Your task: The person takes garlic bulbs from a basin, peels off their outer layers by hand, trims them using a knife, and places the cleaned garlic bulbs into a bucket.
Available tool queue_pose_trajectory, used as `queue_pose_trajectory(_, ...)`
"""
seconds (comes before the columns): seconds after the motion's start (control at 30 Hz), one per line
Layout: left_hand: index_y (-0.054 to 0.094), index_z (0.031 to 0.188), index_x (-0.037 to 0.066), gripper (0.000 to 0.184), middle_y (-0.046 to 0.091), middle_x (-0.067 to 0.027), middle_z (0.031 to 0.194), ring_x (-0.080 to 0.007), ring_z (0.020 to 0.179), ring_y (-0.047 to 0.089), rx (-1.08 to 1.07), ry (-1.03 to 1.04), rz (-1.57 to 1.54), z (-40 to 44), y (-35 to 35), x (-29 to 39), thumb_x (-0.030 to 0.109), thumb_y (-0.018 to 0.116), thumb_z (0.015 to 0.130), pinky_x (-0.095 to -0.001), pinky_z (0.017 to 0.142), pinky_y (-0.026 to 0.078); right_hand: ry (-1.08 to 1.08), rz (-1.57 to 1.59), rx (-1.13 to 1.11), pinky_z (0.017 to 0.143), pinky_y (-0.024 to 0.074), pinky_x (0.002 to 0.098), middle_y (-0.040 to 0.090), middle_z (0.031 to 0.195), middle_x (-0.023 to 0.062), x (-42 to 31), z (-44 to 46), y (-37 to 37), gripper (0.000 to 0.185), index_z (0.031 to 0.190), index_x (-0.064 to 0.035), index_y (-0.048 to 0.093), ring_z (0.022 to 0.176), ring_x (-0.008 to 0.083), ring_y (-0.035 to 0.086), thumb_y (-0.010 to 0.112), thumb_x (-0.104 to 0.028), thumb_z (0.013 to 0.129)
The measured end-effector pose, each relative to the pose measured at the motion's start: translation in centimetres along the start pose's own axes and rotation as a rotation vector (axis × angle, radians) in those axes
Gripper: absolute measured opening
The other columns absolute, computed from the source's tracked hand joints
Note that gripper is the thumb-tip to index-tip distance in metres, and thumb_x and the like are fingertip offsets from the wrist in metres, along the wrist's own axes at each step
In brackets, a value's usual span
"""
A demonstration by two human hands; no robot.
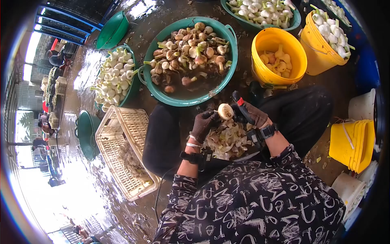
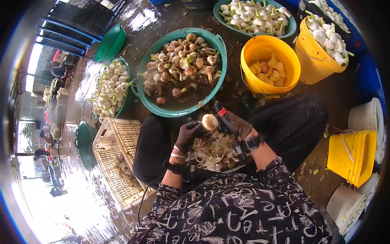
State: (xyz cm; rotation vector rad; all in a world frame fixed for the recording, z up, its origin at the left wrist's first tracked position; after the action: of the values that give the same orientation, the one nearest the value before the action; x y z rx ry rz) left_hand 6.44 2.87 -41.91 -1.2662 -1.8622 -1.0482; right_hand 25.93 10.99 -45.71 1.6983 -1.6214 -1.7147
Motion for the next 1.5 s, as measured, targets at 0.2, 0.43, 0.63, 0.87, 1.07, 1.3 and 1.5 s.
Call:
queue_pose_trajectory(0.2, 0.062, 0.083, 0.001, 0.012, 0.058, 0.0021, 0.071, -0.0041, 0.066, 0.05, 0.008, 0.25, 0.527, 2.1, -1.8, -2.3, 0.013, 0.063, 0.085, -0.0228, 0.056, 0.044, 0.007, -1.0, 0.163, 0.055, 0.0442, 0.0321, 0.059, 0.072, 0.009, -1.2, 1.6, 3.6, 0.027, 0.086, -0.0013, 0.06, 0.064, 0.0125, 0.053, 0.063, -0.027, 0.081)
queue_pose_trajectory(0.43, 0.055, 0.119, -0.001, 0.037, 0.063, -0.0063, 0.105, -0.0106, 0.09, 0.057, -0.014, 0.257, 0.381, 4.0, -3.8, -2.5, 0.009, 0.063, 0.084, -0.0239, 0.078, 0.047, 0.355, -0.144, 0.287, 0.043, 0.031, 0.0235, 0.047, 0.055, -0.0008, 4.6, 1.3, 2.4, 0.022, 0.076, -0.012, 0.059, 0.043, 0.0119, 0.04, 0.056, -0.032, 0.085)
queue_pose_trajectory(0.63, 0.058, 0.112, -0.004, 0.032, 0.064, -0.0081, 0.103, -0.0121, 0.089, 0.058, 0.227, 0.174, 0.213, 3.3, -3.7, 1.0, 0.013, 0.061, 0.085, -0.025, 0.079, 0.046, 0.463, 0.342, 0.343, 0.045, 0.0331, 0.0257, 0.045, 0.054, 0.0002, 5.0, 3.5, -0.2, 0.019, 0.07, -0.0115, 0.053, 0.046, 0.0134, 0.043, 0.051, -0.023, 0.084)
queue_pose_trajectory(0.87, 0.06, 0.109, -0.004, 0.033, 0.065, -0.0081, 0.099, -0.0121, 0.089, 0.059, 0.3, 0.238, 0.249, 6.6, -8.3, -3.6, 0.014, 0.066, 0.082, -0.0257, 0.082, 0.047, -0.51, 0.168, 0.142, 0.073, 0.0512, 0.0345, 0.065, 0.088, 0.0067, -24.2, 5.7, 8.1, 0.04, 0.102, -0.0094, 0.059, 0.078, 0.0175, 0.062, 0.047, -0.046, 0.091)
queue_pose_trajectory(1.07, 0.062, 0.106, -0.003, 0.03, 0.066, -0.0062, 0.097, -0.0104, 0.085, 0.059, 0.281, 0.166, 0.139, 6.0, -6.0, -2.8, 0.013, 0.066, 0.081, -0.0239, 0.076, 0.048, -0.502, -0.297, 0.252, 0.064, 0.0492, 0.0267, 0.064, 0.082, 0.0025, -16.7, 5.5, 5.0, 0.035, 0.103, -0.0079, 0.059, 0.073, 0.0128, 0.061, 0.049, -0.04, 0.091)
queue_pose_trajectory(1.3, 0.063, 0.102, -0.002, 0.03, 0.069, -0.0104, 0.088, -0.0127, 0.074, 0.061, 0.26, 0.287, 0.345, 5.4, -5.9, -1.9, 0.021, 0.064, 0.083, -0.0283, 0.07, 0.047, 0.165, -0.018, 0.503, 0.057, 0.0517, 0.0297, 0.063, 0.082, 0.0085, -0.4, 0.8, 4.7, 0.032, 0.098, -0.006, 0.059, 0.067, 0.0194, 0.062, 0.063, -0.035, 0.085)
queue_pose_trajectory(1.5, 0.061, 0.103, 0.005, 0.038, 0.065, -0.0173, 0.096, -0.0328, 0.089, 0.062, 0.658, 0.238, 0.783, 7.6, -10.3, -0.1, 0.028, 0.069, 0.074, -0.0393, 0.077, 0.048, 0.328, 0.087, 0.435, 0.057, 0.0522, 0.0287, 0.063, 0.084, 0.0081, 3.8, 1.1, 2.7, 0.039, 0.105, -0.006, 0.052, 0.068, 0.0176, 0.064, 0.058, -0.04, 0.086)
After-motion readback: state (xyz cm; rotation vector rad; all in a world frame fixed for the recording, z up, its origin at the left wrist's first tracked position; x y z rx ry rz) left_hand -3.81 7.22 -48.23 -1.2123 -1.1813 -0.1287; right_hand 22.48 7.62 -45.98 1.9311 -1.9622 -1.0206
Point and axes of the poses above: each hand's wrist, its own z-axis towards the middle knuckle, its own y-axis out of the palm, x = y × z, the point moved 3 cm from there along z, towards the middle knuckle
